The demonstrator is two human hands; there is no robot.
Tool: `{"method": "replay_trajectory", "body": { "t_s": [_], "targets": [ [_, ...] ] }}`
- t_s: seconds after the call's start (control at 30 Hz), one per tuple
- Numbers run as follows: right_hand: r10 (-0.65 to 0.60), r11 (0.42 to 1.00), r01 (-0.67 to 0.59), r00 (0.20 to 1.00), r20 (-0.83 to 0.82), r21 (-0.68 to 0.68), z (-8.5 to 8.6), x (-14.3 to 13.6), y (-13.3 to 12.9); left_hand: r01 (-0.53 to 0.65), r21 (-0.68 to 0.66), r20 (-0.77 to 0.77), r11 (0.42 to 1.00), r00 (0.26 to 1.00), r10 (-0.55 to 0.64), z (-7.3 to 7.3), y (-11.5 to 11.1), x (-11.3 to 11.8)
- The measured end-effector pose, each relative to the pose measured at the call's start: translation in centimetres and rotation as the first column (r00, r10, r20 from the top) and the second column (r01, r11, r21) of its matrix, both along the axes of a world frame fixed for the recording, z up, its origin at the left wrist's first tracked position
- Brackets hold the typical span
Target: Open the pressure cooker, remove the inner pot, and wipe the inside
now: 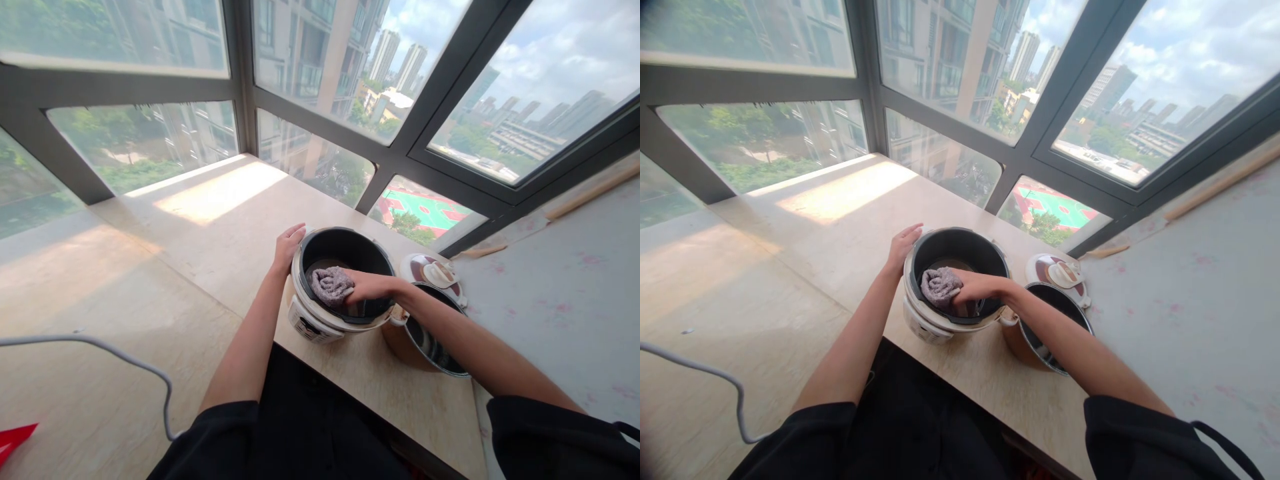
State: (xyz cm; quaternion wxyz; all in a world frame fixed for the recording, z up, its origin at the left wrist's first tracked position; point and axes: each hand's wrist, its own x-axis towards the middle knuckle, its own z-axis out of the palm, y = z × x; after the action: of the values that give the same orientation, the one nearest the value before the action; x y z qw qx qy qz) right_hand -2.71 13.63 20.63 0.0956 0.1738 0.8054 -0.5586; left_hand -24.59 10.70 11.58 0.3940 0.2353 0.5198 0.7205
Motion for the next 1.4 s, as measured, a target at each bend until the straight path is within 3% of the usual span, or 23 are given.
{"method": "replay_trajectory", "body": {
  "t_s": [0.07,0.13,0.2,0.33,0.43,0.5,0.7,0.97,1.17,1.4],
  "targets": [
    [0.150,0.973,-0.172,0.978,0.143,0.157,0.6,0.7,0.8,0.004,-0.006,0.008,1.000,1.000,-0.004,0.0,0.0,0.0],
    [0.177,0.905,-0.273,0.939,0.294,0.327,0.6,1.0,1.3,-0.002,-0.004,-0.001,1.000,1.000,0.002,0.1,0.0,0.0],
    [0.096,0.813,-0.298,0.916,0.389,0.500,0.3,0.8,1.5,-0.006,0.002,-0.013,1.000,1.000,0.006,0.2,-0.1,0.1],
    [-0.226,0.581,-0.195,0.894,0.387,0.790,-0.8,-0.3,1.9,-0.007,0.013,-0.012,1.000,1.000,0.008,0.2,-0.2,0.2],
    [-0.383,0.436,-0.147,0.862,0.331,0.888,-1.4,-1.2,2.7,-0.009,0.012,-0.020,1.000,1.000,0.010,0.2,-0.3,0.2],
    [-0.396,0.396,-0.164,0.857,0.329,0.904,-1.8,-1.8,3.0,-0.005,0.012,-0.019,1.000,1.000,0.005,0.2,-0.3,0.2],
    [-0.231,0.447,-0.274,0.884,0.406,0.851,-2.8,-4.0,2.4,-0.019,0.036,-0.029,0.999,0.999,0.020,0.0,-0.3,0.2],
    [0.096,0.414,-0.388,0.918,0.384,0.823,-3.2,-7.0,1.9,0.003,0.009,-0.003,1.000,1.000,-0.003,0.2,-0.2,0.1],
    [0.390,0.471,-0.461,0.874,0.292,0.752,-3.2,-6.5,0.3,0.012,-0.009,0.009,1.000,1.000,-0.012,0.7,-0.5,0.2],
    [0.498,0.607,-0.628,0.778,0.383,0.487,-1.2,-3.4,-0.3,0.019,-0.005,0.013,1.000,1.000,-0.019,0.9,-0.6,0.2]
  ]
}}
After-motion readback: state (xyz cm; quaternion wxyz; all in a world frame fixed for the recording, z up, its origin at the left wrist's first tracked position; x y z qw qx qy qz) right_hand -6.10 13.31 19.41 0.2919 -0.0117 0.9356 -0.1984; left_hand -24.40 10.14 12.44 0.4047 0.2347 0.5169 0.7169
